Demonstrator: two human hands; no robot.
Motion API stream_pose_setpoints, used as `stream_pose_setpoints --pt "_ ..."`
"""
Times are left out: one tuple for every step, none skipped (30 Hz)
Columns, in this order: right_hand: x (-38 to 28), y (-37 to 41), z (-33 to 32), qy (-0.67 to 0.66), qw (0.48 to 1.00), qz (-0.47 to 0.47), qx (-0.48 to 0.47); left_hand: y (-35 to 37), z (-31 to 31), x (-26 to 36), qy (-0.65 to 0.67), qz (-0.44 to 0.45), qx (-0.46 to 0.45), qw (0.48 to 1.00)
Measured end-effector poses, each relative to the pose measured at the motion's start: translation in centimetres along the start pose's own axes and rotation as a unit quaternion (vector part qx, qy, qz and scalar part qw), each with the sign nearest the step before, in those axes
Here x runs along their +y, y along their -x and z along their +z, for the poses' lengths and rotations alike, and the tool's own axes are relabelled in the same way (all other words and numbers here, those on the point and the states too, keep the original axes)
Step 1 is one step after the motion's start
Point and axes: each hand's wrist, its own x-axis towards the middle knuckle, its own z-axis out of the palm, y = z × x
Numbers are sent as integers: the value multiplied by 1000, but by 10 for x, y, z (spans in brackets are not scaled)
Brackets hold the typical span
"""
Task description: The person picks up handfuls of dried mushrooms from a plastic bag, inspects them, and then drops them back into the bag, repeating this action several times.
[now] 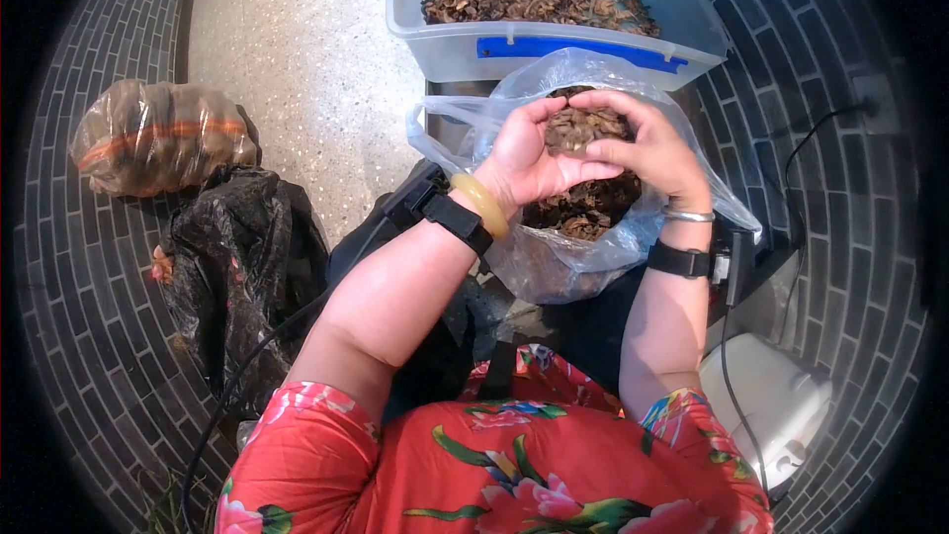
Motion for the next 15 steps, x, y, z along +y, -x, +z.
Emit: stream_pose_setpoints --pt "2 0 -1 -73 996 43 13 0 5 -1 -40 -9 13 999" --pt "3 -1 -3 -73 996 42 13 0 8 -1 -79 -18 25 996" --pt "3 -1 -6 -63 997 32 33 0 8 -2 -80 -18 25 996" --pt "4 -1 -9 -52 997 22 53 0 9 -2 -87 -19 25 996" --pt "7 -1 -11 -48 998 20 46 0 9 -2 -95 -20 25 995" --pt "8 -2 -12 -48 998 20 47 0 9 -3 -95 -20 24 995" --pt "10 -2 -12 -67 996 33 50 0 8 -3 -95 -21 24 995" --pt "11 -3 -13 -87 994 46 53 0 8 -3 -94 -21 23 995" --pt "13 -3 -13 -87 994 46 53 0 9 -3 -95 -21 22 995" --pt "14 -4 -13 -104 992 36 59 0 9 -2 -80 -26 15 996" --pt "15 -4 -14 -120 990 26 64 0 9 -2 -66 -31 9 997" --pt "15 -4 -13 -120 990 26 64 1 9 -2 -66 -31 8 997" --pt "13 -4 -13 -152 986 22 70 1 11 -2 -72 -28 3 997" --pt "12 -4 -13 -183 980 19 75 1 12 -3 -77 -25 -2 997" --pt "11 -4 -13 -182 980 19 75 1 12 -3 -77 -25 -3 997"
